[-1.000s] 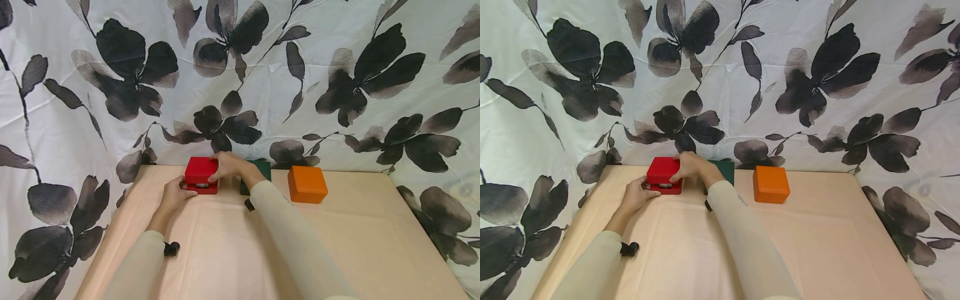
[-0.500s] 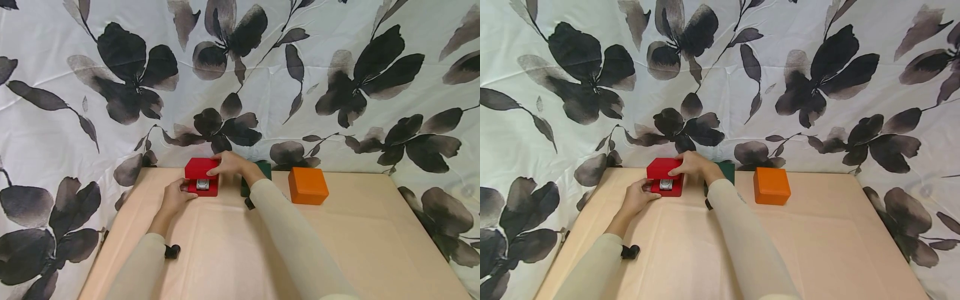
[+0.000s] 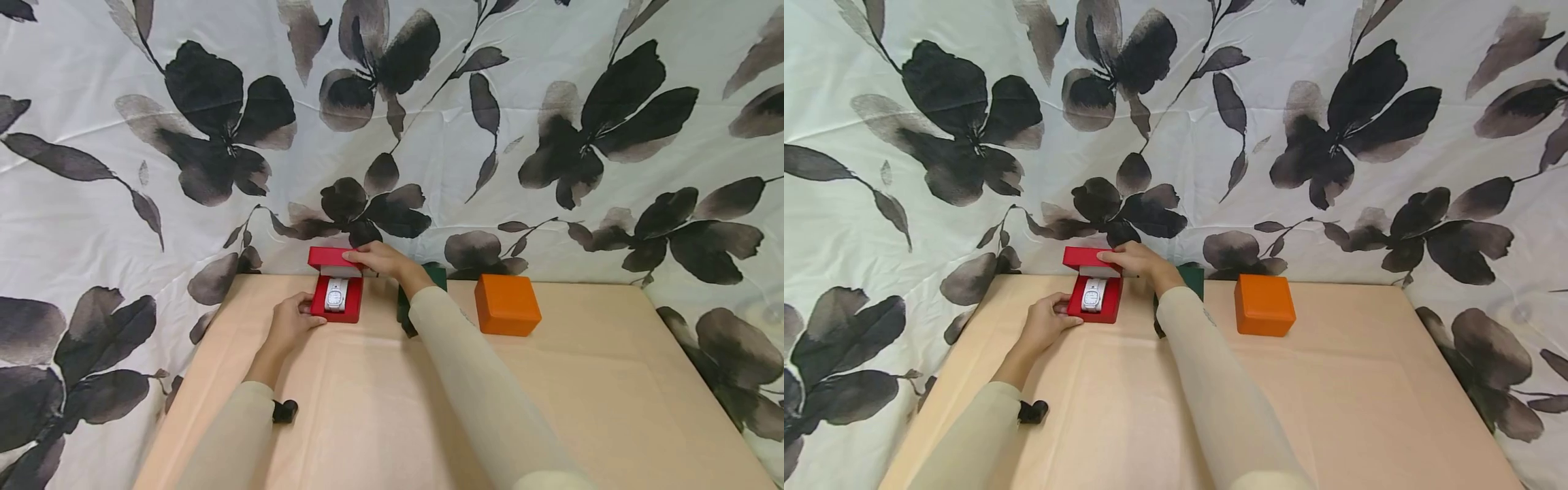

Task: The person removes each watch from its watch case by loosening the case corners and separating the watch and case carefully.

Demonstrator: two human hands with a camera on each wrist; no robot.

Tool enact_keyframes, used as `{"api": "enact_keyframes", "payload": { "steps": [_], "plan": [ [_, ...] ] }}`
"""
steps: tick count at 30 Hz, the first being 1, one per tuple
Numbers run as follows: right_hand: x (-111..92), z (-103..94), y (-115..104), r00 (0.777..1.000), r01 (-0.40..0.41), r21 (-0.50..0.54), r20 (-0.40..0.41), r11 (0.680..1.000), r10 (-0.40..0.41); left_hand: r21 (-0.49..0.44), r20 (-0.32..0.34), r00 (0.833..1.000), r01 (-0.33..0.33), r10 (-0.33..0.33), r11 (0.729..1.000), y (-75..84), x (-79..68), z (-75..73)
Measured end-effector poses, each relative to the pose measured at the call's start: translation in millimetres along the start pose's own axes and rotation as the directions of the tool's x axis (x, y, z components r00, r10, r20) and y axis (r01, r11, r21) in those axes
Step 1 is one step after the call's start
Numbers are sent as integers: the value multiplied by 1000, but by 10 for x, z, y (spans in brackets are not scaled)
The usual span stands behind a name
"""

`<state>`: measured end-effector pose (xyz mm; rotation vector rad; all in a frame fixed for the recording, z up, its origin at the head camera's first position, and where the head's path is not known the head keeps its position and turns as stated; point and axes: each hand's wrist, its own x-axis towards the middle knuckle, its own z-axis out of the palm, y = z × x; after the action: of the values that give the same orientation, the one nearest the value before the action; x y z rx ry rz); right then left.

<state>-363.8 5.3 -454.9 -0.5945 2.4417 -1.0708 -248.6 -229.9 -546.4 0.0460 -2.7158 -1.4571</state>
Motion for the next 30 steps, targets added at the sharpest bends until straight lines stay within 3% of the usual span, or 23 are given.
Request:
{"api": "enact_keyframes", "payload": {
  "steps": [3, 8, 15, 19, 24, 30],
  "plan": [
    [-29, -7, -43, 999, -36, 44, -21, 998, 37, -5, 5, 1000, 15, -14, 1000, 13, -5, -2],
    [-61, 6, -124, 996, -46, 26, -70, 999, 48, -30, 7, 1000, 30, -29, 999, 35, -14, -6],
    [-30, 63, -153, 979, -50, -101, -203, 994, 28, -3, 7, 999, 38, -38, 999, 60, -68, 31],
    [14, 101, -171, 961, -99, -137, -270, 986, 59, 5, 2, 999, 47, -47, 999, 69, -73, 24],
    [10, 131, -189, 948, -152, -95, -296, 984, 118, 2, 17, 998, 52, -52, 999, 49, -70, 29],
    [-62, 126, -183, 951, -122, -71, -295, 990, 96, -14, 19, 998, 58, -58, 998, 47, -78, 43]
  ]
}}
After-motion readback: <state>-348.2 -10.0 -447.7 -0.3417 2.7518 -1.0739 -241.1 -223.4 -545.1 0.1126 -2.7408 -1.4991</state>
